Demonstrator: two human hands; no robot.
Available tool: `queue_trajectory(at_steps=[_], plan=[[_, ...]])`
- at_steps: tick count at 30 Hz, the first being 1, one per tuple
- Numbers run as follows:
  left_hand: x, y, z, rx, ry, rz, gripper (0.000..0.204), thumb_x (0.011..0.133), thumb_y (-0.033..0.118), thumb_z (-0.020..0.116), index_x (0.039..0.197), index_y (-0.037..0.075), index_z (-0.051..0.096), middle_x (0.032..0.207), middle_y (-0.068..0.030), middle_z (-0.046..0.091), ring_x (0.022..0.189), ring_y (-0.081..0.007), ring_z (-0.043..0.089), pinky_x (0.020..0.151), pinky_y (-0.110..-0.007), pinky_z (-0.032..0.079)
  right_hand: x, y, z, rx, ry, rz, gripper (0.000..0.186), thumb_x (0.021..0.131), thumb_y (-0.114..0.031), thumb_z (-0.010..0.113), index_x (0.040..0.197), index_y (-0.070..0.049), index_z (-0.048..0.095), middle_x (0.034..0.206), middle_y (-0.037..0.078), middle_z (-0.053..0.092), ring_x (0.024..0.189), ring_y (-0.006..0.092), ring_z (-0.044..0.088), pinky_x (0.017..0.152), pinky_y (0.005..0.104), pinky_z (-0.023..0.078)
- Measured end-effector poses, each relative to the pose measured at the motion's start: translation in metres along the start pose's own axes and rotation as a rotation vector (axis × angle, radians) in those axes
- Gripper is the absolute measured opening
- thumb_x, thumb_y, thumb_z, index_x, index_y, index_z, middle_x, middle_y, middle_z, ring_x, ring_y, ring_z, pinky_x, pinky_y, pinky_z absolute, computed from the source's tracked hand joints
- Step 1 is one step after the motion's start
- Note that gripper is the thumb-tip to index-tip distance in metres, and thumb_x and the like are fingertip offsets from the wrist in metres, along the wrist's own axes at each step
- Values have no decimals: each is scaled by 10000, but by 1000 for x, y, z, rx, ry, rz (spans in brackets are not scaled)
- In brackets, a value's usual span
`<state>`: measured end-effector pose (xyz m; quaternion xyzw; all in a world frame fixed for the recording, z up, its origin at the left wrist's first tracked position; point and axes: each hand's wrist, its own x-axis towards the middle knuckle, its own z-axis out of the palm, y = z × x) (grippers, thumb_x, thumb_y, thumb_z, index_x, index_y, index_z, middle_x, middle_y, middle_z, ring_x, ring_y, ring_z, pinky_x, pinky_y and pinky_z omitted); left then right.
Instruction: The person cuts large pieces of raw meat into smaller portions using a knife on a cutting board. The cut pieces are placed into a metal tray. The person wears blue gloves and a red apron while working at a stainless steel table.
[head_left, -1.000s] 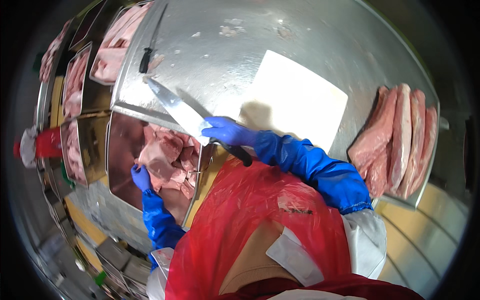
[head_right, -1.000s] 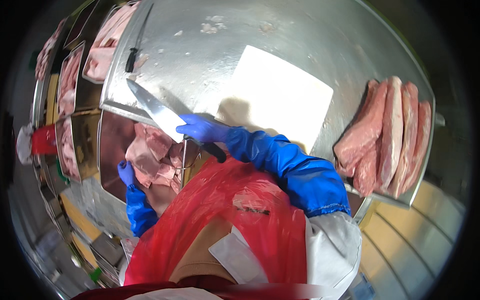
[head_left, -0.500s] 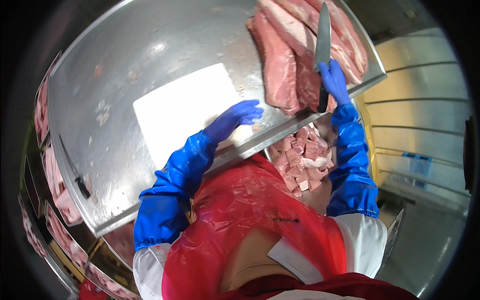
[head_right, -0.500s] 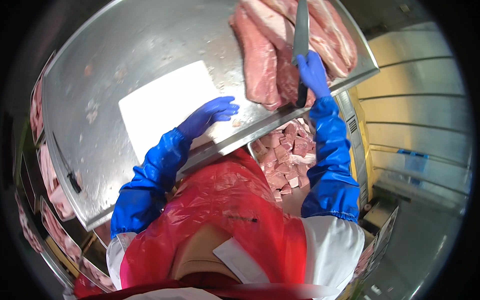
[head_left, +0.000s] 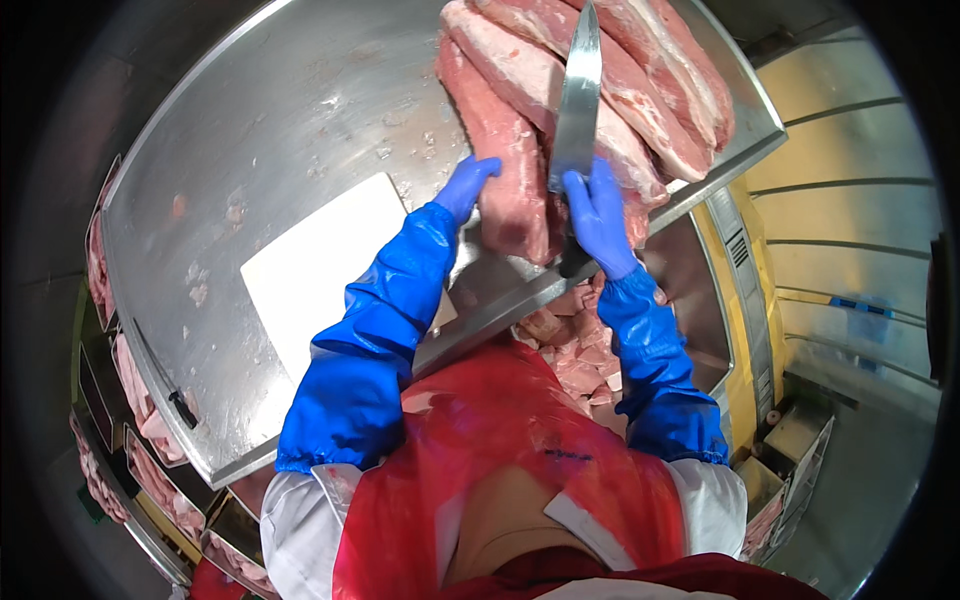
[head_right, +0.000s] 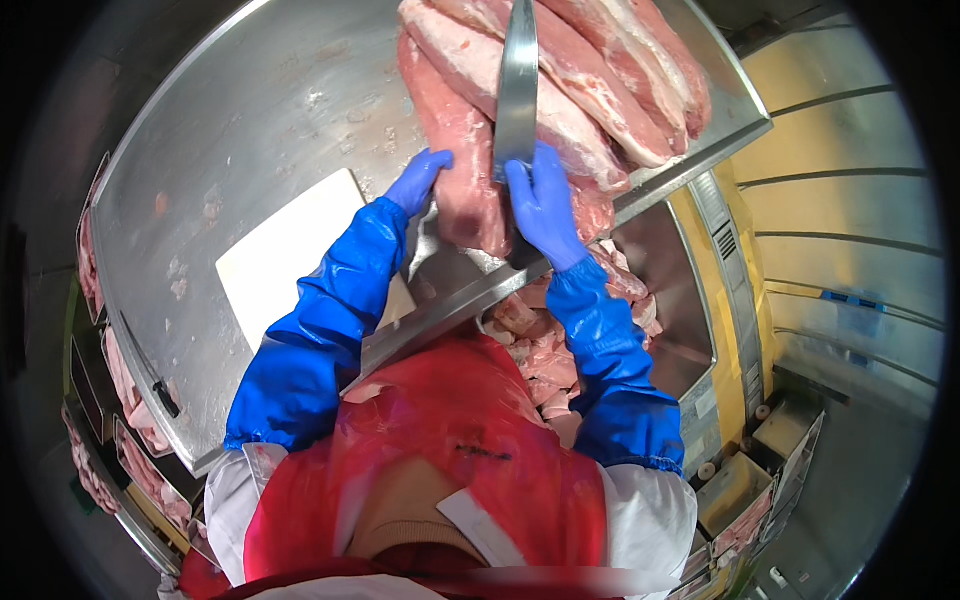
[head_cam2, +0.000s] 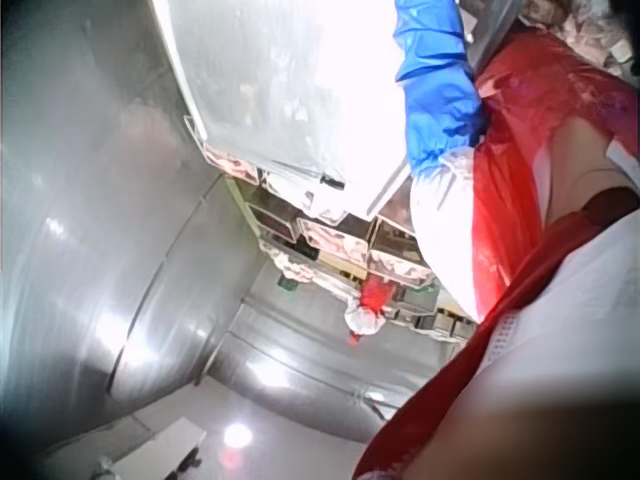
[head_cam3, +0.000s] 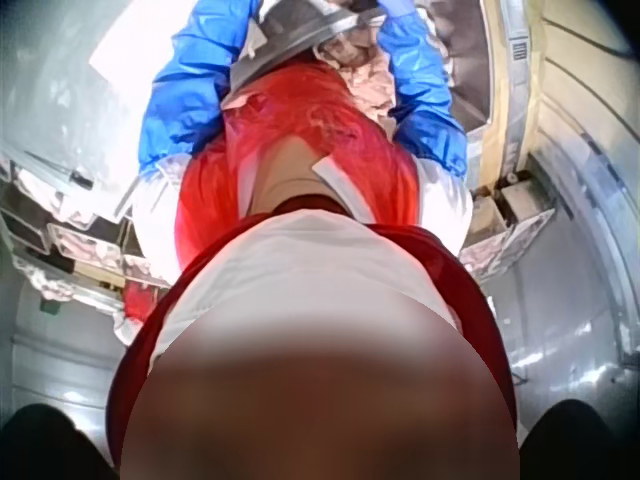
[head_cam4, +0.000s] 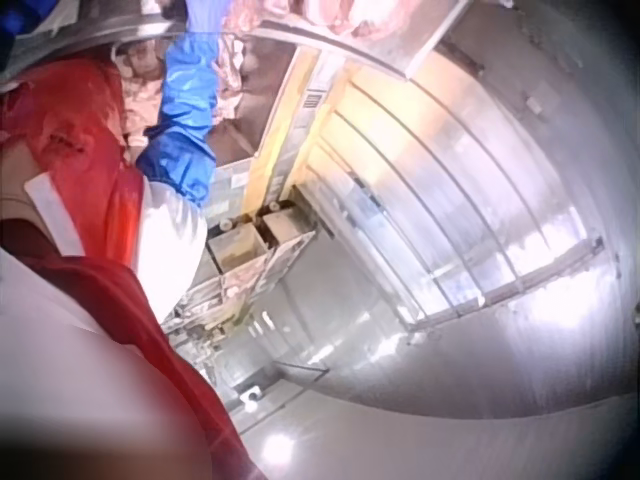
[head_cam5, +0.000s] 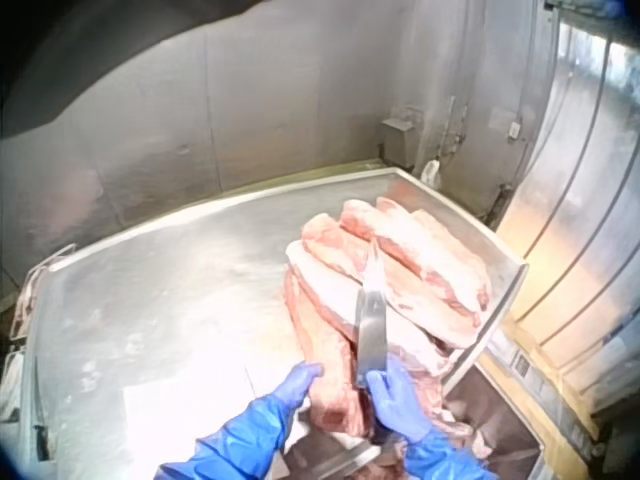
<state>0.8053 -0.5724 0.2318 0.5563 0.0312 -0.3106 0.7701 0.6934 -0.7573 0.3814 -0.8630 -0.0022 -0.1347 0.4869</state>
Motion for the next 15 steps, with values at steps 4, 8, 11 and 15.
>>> queue_trajectory(at_steps=[4,8,11,15], plan=[[-18,8,8,-25,-49,91,431,871,216,577,1224,-31,569,1121,-101,629,1034,-197,589,935,-312,469,20,62,53,298,-74,72,369,974,-150,536,1299,23,501,1165,92,598,1048,171,559,946,300,438],[-86,46,-32,-52,46,29,456,879,239,579,1251,-23,548,1145,-100,620,1059,-197,576,971,-330,449,7,5,89,744,-203,276,322,967,-125,530,1262,3,508,1184,97,556,1081,156,524,939,300,443],[-152,96,-73,231,56,167,438,834,232,604,1176,-40,576,1061,-127,636,980,-199,584,896,-342,472,-17,-38,122,648,-303,173,284,969,-130,525,1225,-7,513,1078,85,566,1003,160,543,866,318,472],[-263,152,-153,240,-20,-61,516,850,234,587,1282,-45,543,1236,-127,617,1108,-189,566,1030,-327,413,-79,-126,167,872,-490,281,255,972,-155,514,1168,5,541,1013,146,576,898,228,587,843,350,476]])
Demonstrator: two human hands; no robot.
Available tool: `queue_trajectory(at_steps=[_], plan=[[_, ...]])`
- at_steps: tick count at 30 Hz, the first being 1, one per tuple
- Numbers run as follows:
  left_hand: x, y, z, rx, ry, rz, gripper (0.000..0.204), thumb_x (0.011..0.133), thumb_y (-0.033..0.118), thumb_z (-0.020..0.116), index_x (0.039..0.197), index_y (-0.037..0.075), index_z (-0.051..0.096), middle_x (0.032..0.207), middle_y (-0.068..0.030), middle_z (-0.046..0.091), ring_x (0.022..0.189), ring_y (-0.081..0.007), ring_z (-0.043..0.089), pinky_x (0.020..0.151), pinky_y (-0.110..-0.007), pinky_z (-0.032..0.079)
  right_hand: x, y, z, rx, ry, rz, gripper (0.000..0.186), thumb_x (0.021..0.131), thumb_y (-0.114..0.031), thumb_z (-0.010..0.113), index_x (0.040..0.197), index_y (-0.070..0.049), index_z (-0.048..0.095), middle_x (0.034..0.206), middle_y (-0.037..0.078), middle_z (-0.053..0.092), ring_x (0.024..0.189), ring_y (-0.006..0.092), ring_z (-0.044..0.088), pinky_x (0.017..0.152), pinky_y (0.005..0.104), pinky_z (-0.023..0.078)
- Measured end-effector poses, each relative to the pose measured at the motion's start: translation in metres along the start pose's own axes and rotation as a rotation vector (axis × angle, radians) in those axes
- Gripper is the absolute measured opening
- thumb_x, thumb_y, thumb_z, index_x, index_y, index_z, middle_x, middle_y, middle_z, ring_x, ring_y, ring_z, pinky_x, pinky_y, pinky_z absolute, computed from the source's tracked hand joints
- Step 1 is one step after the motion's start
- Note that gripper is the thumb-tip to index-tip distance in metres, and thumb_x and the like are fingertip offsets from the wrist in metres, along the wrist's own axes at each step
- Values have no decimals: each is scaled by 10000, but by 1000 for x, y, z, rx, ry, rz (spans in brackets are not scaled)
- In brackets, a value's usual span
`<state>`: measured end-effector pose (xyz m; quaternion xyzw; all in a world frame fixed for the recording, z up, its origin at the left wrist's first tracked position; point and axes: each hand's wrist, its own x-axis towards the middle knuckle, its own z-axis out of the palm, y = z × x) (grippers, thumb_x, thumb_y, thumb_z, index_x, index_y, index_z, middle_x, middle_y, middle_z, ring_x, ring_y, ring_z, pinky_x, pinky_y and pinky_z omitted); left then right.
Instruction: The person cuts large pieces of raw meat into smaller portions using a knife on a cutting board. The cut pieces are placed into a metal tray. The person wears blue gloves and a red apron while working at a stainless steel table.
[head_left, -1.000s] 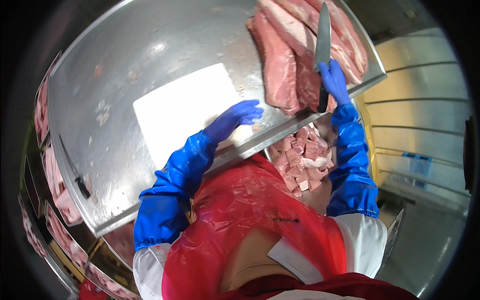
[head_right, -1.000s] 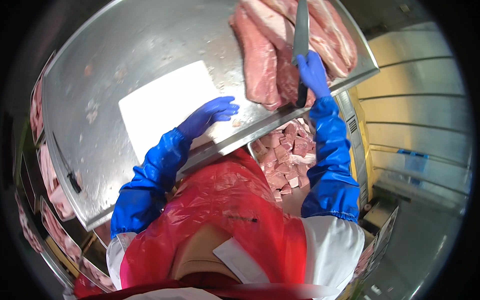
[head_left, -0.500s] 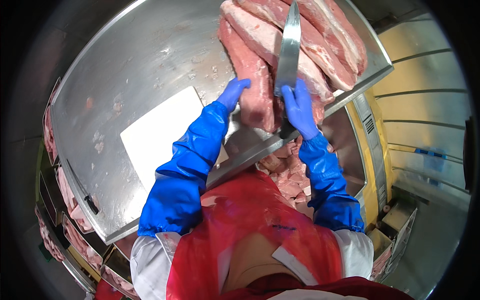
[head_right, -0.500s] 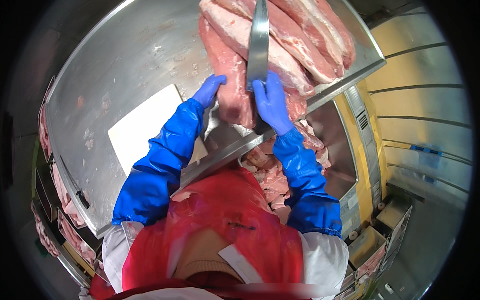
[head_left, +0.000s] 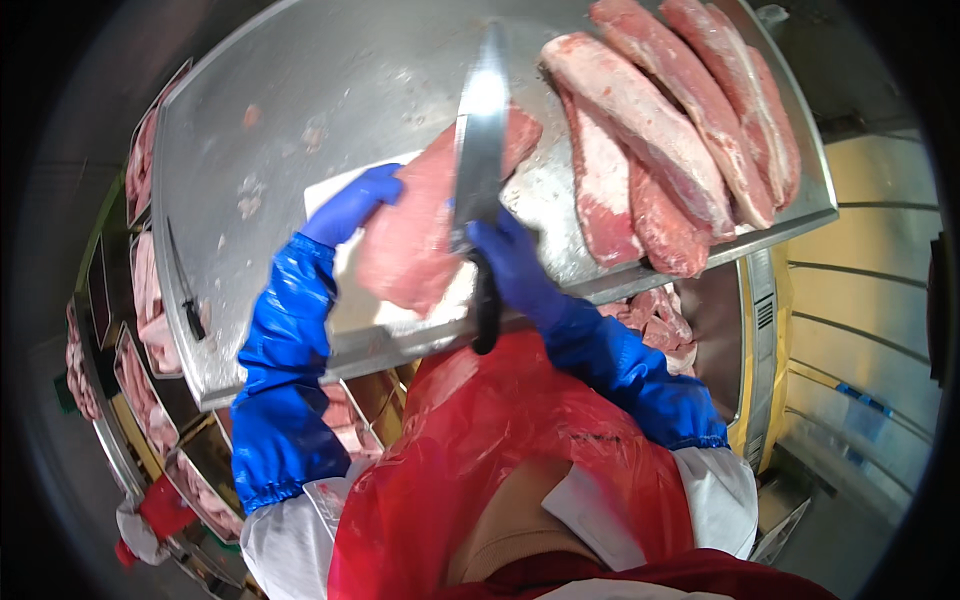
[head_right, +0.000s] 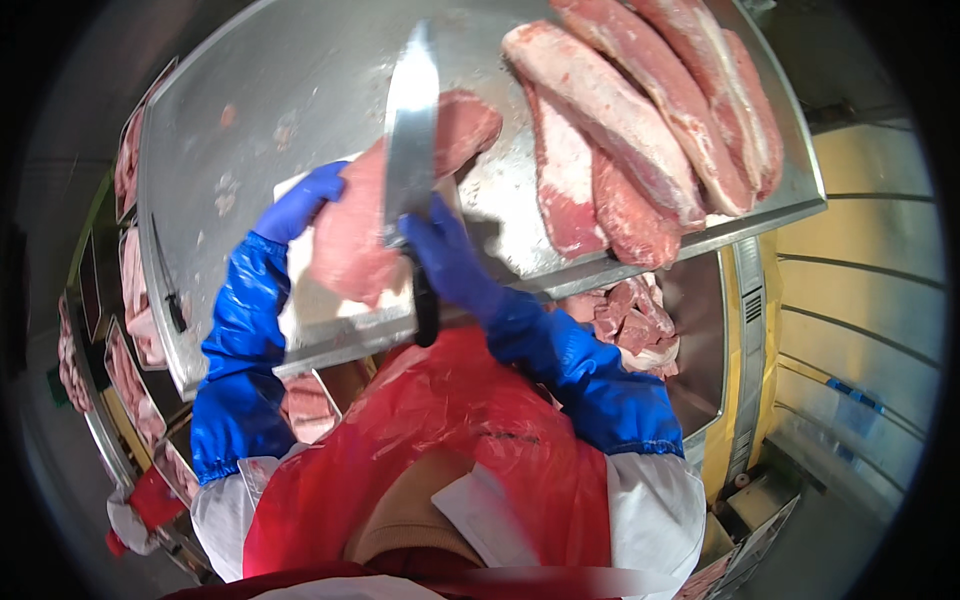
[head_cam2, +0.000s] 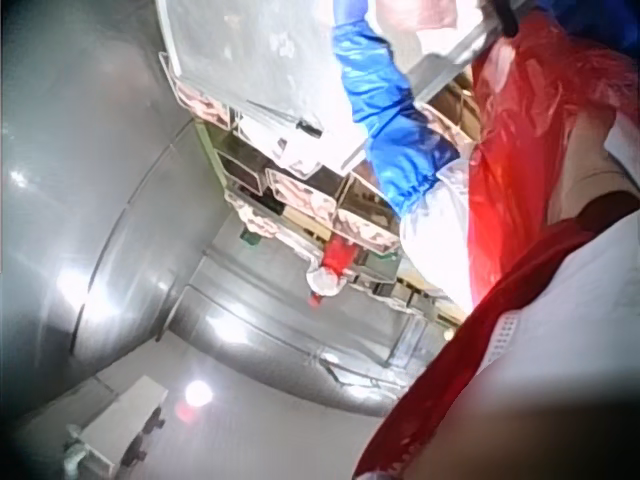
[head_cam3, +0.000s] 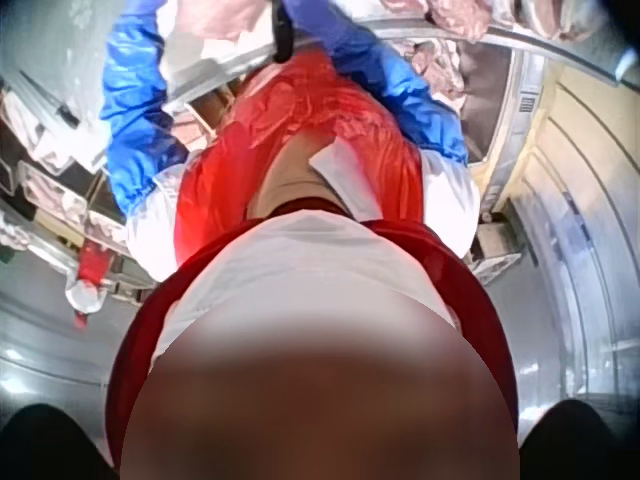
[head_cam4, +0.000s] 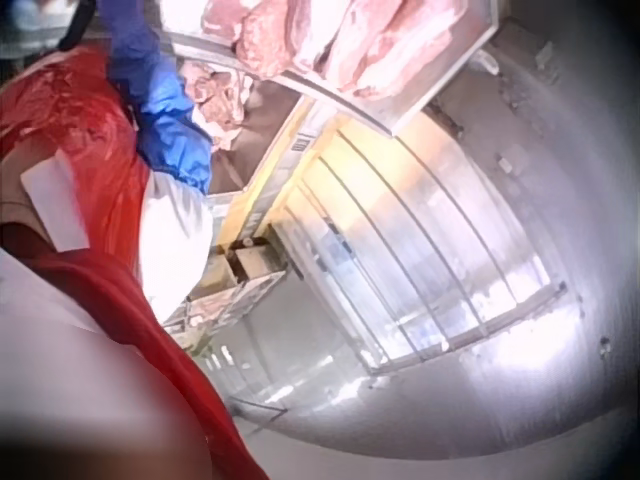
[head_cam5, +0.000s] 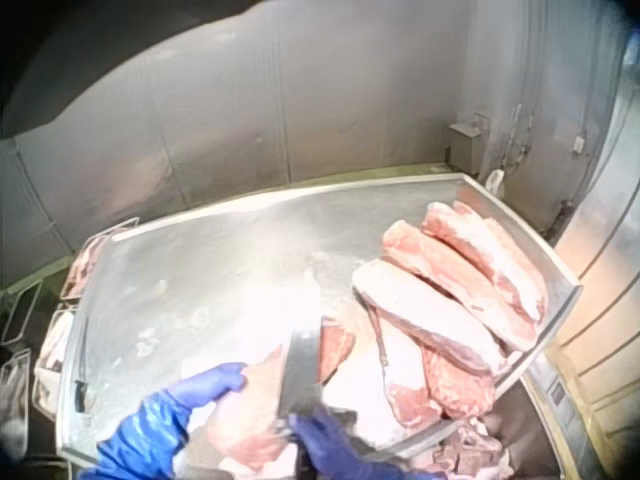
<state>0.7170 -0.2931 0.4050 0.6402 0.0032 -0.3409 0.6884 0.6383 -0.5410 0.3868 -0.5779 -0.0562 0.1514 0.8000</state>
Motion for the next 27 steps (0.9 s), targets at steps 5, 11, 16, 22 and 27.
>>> queue_trajectory(at_steps=[5,11,16,22,27], plan=[[-81,-113,-110,452,385,-201,321,819,153,611,1107,14,639,976,-45,654,965,-156,584,896,-313,464,0,63,55,-542,-175,-428,262,961,-180,548,1134,16,542,972,157,596,841,205,618,717,340,509],[-139,-176,-93,704,804,116,333,856,170,644,1144,6,611,1097,-144,650,1021,-241,632,938,-335,479,-17,93,20,-466,25,374,278,996,-287,499,1128,-43,520,847,89,626,629,135,595,499,303,486],[-173,-186,-98,807,757,46,623,809,414,711,1286,44,558,1185,-216,604,1113,-362,589,973,-415,459,-22,80,64,-771,15,-8,213,982,-196,520,1118,-32,526,800,129,610,633,180,597,544,350,470],[-170,-153,-55,1393,693,137,1004,698,523,770,1481,68,335,1407,-234,447,1310,-396,430,1085,-527,323,0,128,123,-1052,7,-328,291,935,-128,521,1219,-66,494,911,216,614,781,436,616,672,478,498],[-136,-166,-53,1248,676,47,974,591,430,822,1413,97,420,1264,-158,547,1136,-344,529,948,-515,404,-72,89,113,-1434,-228,224,325,908,-128,490,1221,-42,472,895,234,637,792,429,631,678,523,504]])
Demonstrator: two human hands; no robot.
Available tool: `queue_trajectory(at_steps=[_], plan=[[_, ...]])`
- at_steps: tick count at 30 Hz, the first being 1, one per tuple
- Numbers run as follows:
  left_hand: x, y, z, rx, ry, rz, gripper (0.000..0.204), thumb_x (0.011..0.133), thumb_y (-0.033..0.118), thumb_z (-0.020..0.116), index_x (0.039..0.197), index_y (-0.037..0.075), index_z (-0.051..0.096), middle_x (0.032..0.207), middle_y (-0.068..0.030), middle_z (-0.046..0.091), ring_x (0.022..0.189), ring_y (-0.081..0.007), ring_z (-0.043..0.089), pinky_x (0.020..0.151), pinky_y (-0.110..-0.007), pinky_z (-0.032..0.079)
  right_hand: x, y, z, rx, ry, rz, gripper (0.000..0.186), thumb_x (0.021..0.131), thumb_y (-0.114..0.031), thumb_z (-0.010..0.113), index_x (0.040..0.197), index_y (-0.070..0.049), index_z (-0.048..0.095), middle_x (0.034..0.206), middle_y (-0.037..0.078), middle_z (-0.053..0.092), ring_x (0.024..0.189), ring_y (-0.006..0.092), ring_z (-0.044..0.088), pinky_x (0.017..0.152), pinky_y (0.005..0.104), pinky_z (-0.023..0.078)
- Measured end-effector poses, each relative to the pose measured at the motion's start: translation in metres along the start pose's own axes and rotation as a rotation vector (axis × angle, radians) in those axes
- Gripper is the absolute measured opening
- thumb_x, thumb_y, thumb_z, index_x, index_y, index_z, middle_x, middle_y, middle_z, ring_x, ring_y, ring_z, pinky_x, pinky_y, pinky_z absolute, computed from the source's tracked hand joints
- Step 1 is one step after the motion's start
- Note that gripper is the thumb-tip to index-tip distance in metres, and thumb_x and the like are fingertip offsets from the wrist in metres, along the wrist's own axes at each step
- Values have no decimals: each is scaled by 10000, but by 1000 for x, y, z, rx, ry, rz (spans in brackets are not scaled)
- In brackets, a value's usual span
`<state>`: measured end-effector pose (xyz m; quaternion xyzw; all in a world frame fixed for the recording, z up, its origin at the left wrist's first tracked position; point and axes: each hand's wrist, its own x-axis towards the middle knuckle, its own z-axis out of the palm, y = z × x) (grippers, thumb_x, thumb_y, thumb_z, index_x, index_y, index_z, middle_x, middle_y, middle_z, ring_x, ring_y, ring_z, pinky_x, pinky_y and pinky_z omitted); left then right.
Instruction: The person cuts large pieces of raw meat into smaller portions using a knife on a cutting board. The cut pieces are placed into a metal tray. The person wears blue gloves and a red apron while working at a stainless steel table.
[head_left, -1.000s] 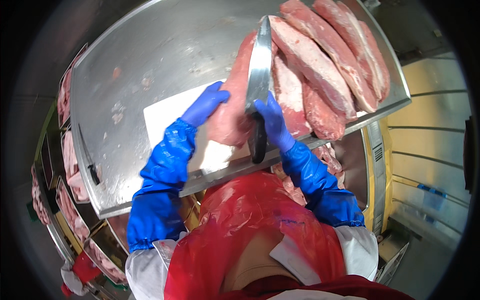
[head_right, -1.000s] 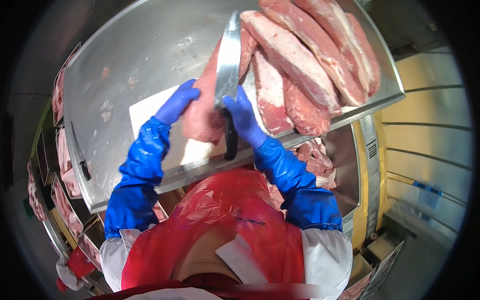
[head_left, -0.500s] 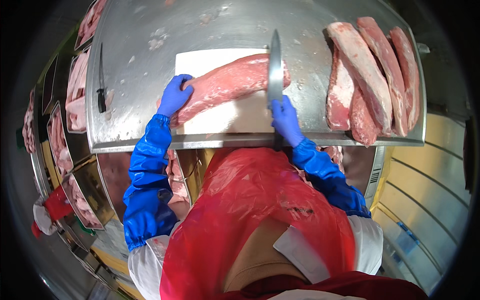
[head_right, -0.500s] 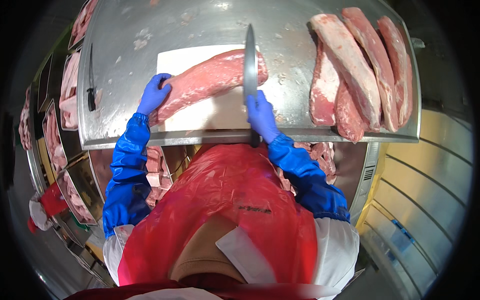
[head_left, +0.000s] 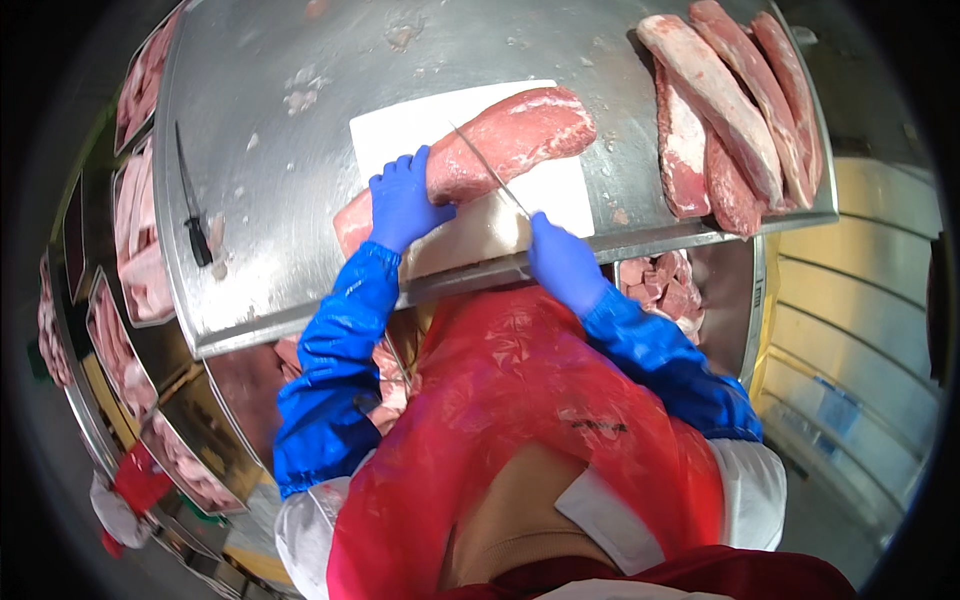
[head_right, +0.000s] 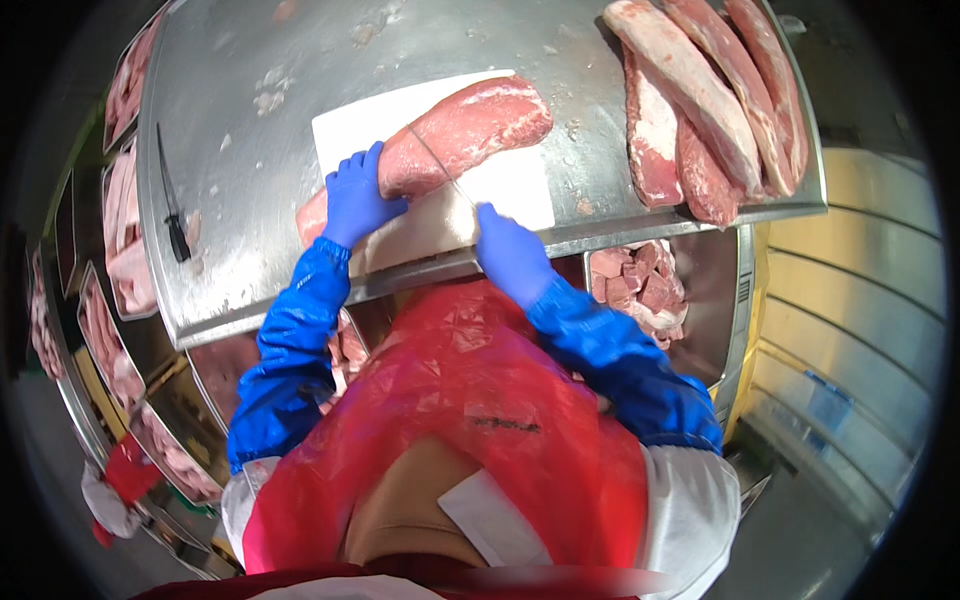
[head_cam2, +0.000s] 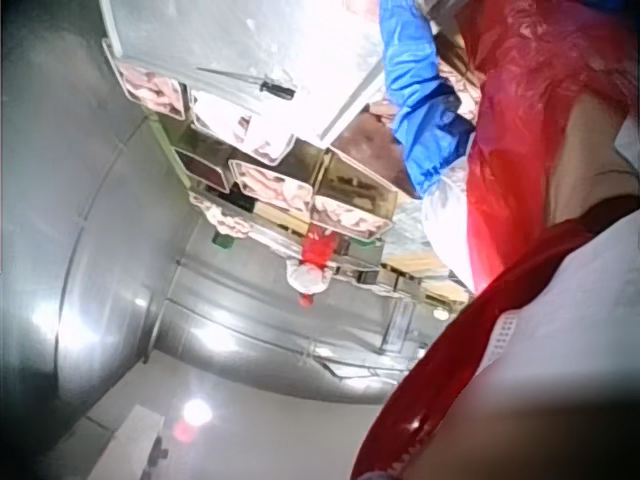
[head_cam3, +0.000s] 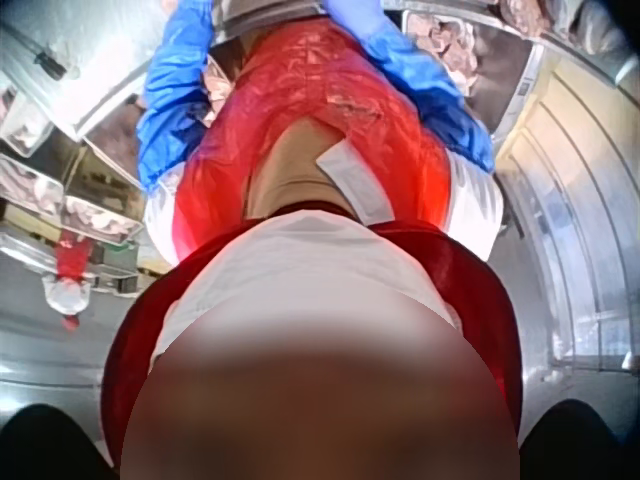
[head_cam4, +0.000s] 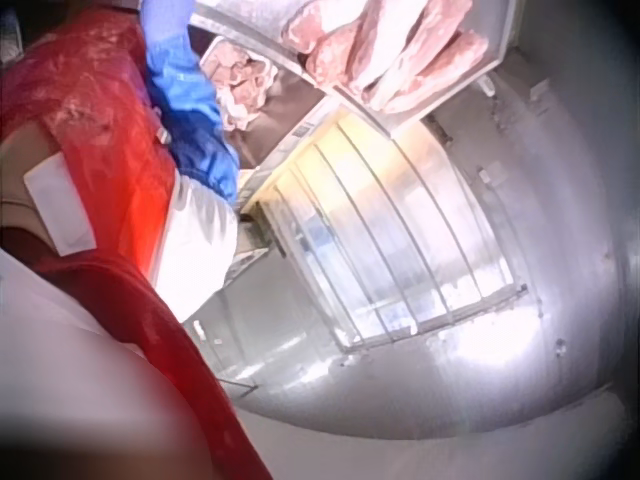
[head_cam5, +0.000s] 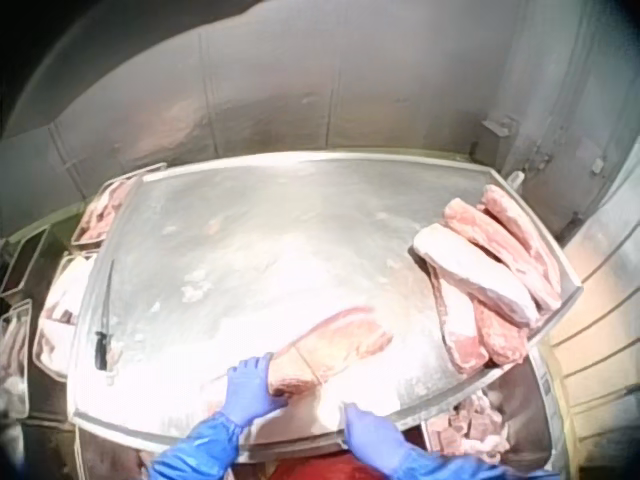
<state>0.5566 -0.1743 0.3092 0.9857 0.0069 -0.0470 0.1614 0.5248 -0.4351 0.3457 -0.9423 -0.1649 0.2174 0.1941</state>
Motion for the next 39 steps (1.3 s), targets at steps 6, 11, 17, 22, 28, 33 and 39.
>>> queue_trajectory(at_steps=[6,11,17,22,28,33,39], plan=[[-1,8,-6,26,-76,31,880,611,435,793,1352,84,473,1187,-152,580,1079,-338,554,900,-504,426,40,4,33,150,83,5,275,956,-163,465,1180,-20,536,959,248,658,883,394,655,758,474,514],[5,2,3,-21,53,-65,888,672,471,749,1393,64,430,1210,-170,563,1103,-346,540,918,-523,399,117,19,87,1628,47,173,289,1002,-250,542,1079,7,652,928,85,676,884,224,650,809,318,505],[48,-31,-8,-97,114,-369,918,744,470,725,1461,39,347,1340,-231,495,1257,-402,466,1054,-561,337,-24,55,37,112,-42,46,273,972,-228,448,1169,-45,494,871,239,652,815,431,632,695,549,482],[134,43,1,-580,52,50,815,764,430,736,1423,59,434,1374,-252,501,1294,-397,462,1087,-456,376,-95,128,-9,307,100,70,230,973,-238,546,1066,-29,519,696,187,593,599,322,603,560,450,480],[164,85,30,-700,-577,30,725,765,445,767,1291,-13,570,1312,-204,584,1224,-305,549,1031,-371,431,18,137,-33,1341,173,295,282,982,-213,547,1207,-53,493,893,76,616,678,158,589,533,292,486],[49,102,92,-1441,-357,32,780,804,255,784,1436,4,402,1396,-133,515,1255,-203,495,1059,-376,403,94,116,-33,1475,92,181,349,964,-182,553,1269,-15,512,1132,89,609,1001,176,594,917,329,470],[-141,45,39,-1644,49,-476,601,841,131,664,1391,10,454,1321,-96,568,1224,-203,522,1074,-368,399,74,-32,-26,1083,-372,-404,318,984,-215,550,1219,-1,562,1085,87,629,959,158,589,849,311,491]])
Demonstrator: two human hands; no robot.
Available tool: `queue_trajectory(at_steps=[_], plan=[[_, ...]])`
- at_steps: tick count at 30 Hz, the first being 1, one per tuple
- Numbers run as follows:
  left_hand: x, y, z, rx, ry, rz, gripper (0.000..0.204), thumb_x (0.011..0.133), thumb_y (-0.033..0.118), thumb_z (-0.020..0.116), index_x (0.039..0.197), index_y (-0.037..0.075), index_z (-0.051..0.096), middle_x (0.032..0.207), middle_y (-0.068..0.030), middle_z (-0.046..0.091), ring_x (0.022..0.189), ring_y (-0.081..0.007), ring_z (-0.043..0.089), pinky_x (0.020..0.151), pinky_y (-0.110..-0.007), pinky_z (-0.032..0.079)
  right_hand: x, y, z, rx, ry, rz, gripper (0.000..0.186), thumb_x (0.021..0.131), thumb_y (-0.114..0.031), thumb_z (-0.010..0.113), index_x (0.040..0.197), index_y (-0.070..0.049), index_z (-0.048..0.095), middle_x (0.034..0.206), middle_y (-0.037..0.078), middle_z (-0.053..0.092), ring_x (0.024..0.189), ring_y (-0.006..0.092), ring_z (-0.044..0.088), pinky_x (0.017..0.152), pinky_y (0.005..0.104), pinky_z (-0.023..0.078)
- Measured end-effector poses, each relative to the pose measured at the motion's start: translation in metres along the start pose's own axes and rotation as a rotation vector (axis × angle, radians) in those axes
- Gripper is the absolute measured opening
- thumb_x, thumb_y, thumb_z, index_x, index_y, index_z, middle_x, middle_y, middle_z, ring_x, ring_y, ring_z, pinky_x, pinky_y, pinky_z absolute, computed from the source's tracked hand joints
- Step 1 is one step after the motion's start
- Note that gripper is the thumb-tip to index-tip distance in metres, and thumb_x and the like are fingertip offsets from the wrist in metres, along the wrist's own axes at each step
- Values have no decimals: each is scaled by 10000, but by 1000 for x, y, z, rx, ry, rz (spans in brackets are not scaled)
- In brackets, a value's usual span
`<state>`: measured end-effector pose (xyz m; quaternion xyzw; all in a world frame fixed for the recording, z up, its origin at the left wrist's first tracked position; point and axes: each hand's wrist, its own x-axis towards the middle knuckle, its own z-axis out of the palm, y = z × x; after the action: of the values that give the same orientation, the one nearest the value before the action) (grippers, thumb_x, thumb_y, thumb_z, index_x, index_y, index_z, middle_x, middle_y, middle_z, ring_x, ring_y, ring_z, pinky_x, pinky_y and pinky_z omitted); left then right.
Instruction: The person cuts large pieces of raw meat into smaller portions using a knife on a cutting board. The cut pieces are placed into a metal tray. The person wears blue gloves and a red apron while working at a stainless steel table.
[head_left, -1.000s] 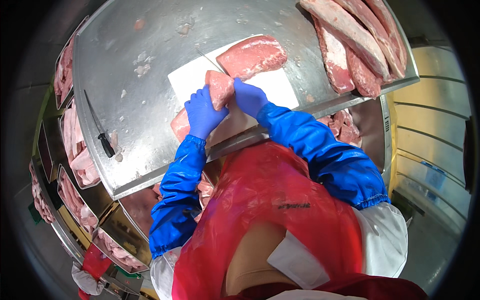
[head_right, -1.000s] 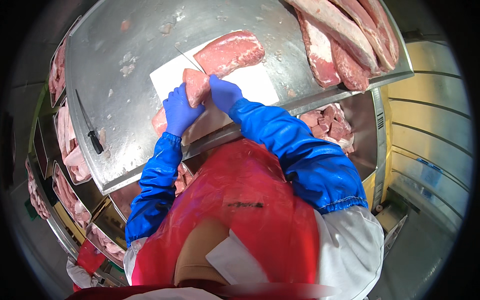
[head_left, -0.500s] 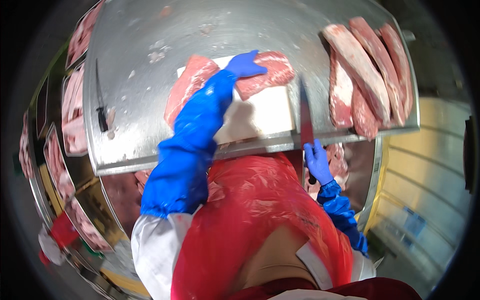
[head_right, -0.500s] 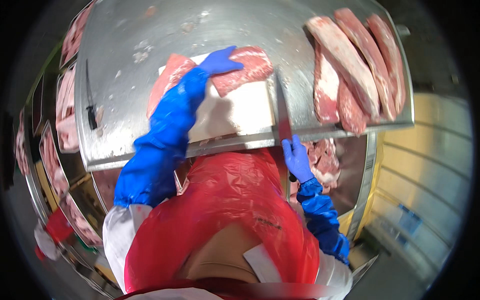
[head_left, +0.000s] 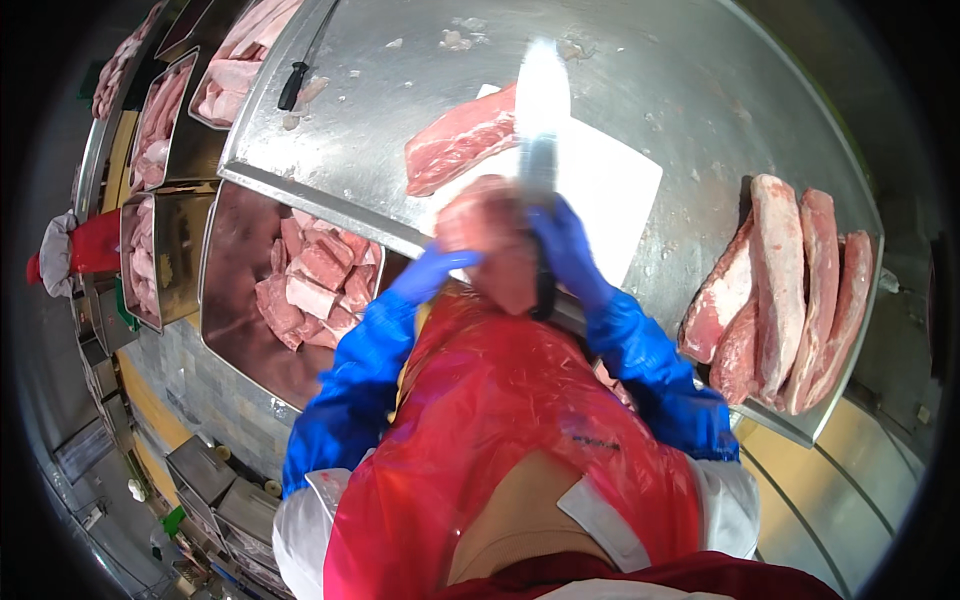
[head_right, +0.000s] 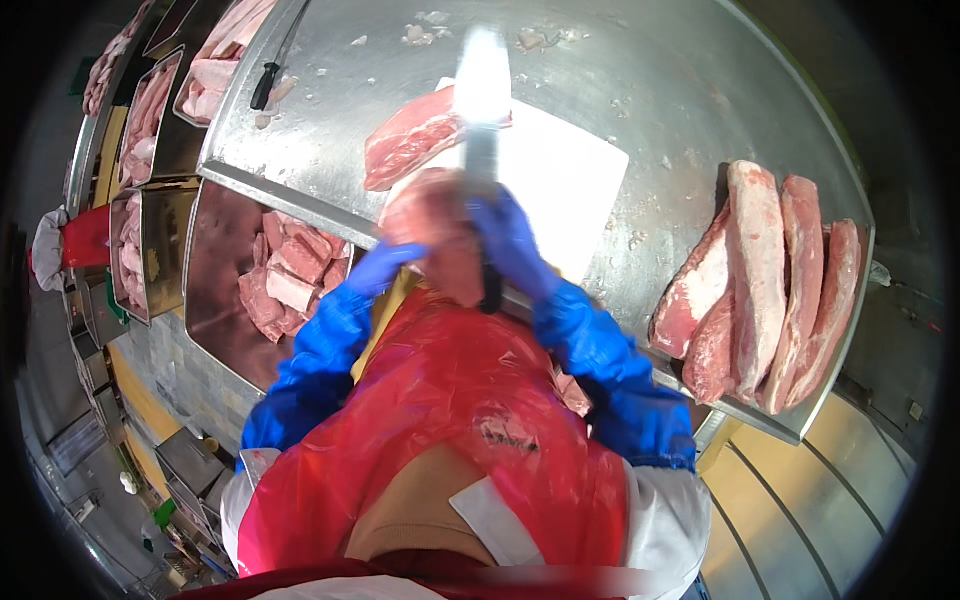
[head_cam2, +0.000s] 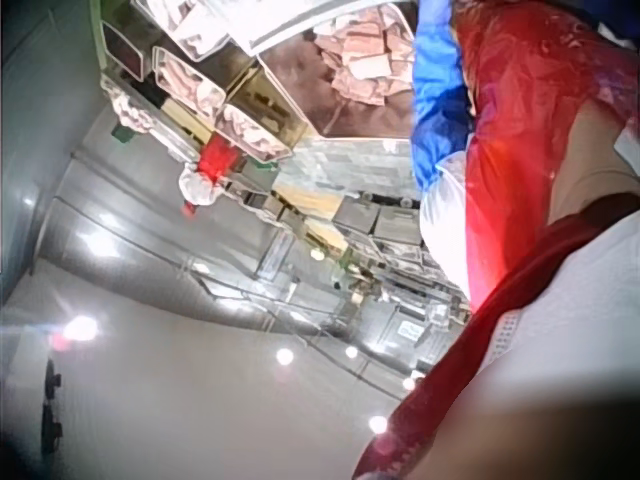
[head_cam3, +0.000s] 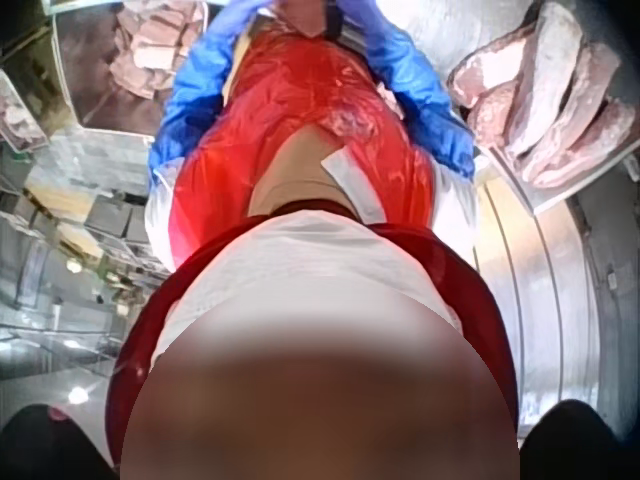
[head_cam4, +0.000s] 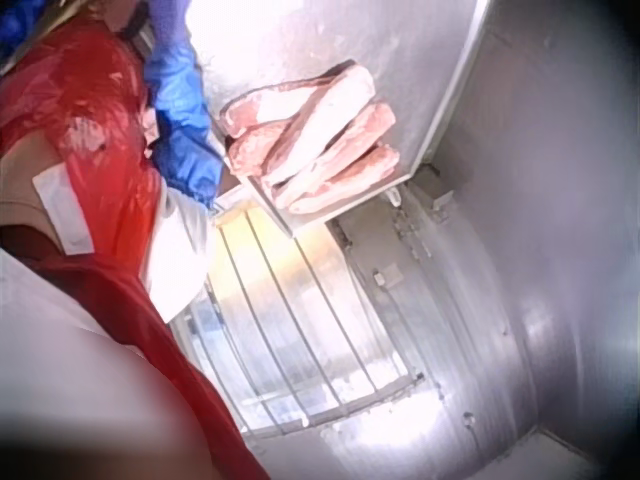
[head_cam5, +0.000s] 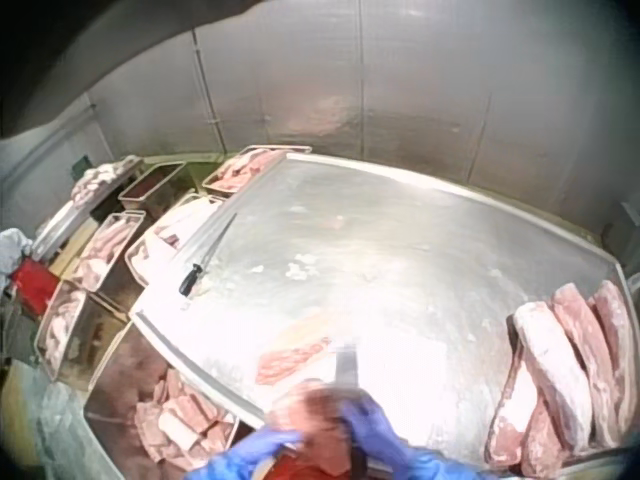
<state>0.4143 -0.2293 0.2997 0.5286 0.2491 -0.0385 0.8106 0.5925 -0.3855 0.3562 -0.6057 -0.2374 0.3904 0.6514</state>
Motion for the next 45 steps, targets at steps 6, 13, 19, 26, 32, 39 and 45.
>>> queue_trajectory(at_steps=[6,13,19,26,32,39,45], plan=[[-177,-46,-180,-657,702,226,597,924,402,585,1387,49,451,1334,-116,548,1229,-277,529,1108,-447,365,38,4,131,-22,-423,-125,273,969,-232,583,1015,32,533,810,88,522,714,143,491,657,327,420],[-99,-38,-232,326,1278,592,199,832,2,649,1014,-67,607,923,-115,668,776,-184,626,662,-291,525,14,46,79,94,82,232,284,996,-225,539,1160,3,503,969,111,635,808,194,676,632,293,555],[118,79,-49,1636,347,534,1008,670,426,790,1520,197,299,1456,-271,396,1362,-410,377,1127,-451,310,-49,41,19,60,543,231,200,984,-198,543,1037,-16,481,814,111,607,624,167,639,531,285,509],[213,170,-94,513,-402,-30,685,754,269,704,1357,8,511,1291,-142,586,1166,-251,555,1062,-362,391,-156,74,-14,238,800,181,165,979,-164,550,1062,-23,535,784,80,601,573,145,612,487,269,486],[170,202,-26,91,-365,-278,682,734,384,719,1292,25,565,1218,-145,619,1091,-276,589,957,-370,465,-210,81,-54,301,966,189,175,998,-211,532,1087,-60,532,769,69,601,539,132,594,456,265,490],[136,108,46,1654,-236,421,987,713,482,750,1504,97,302,1440,-263,410,1334,-412,395,1105,-472,314,-179,55,-67,41,903,156,201,984,-224,552,1041,-33,529,722,48,573,544,130,596,448,270,469],[58,38,-38,1455,211,324,1155,647,531,791,1536,89,201,1529,-293,237,1439,-445,201,1132,-609,172,-136,52,-38,-876,559,73,157,956,-188,502,997,-38,526,739,213,608,643,432,602,594,510,495]])
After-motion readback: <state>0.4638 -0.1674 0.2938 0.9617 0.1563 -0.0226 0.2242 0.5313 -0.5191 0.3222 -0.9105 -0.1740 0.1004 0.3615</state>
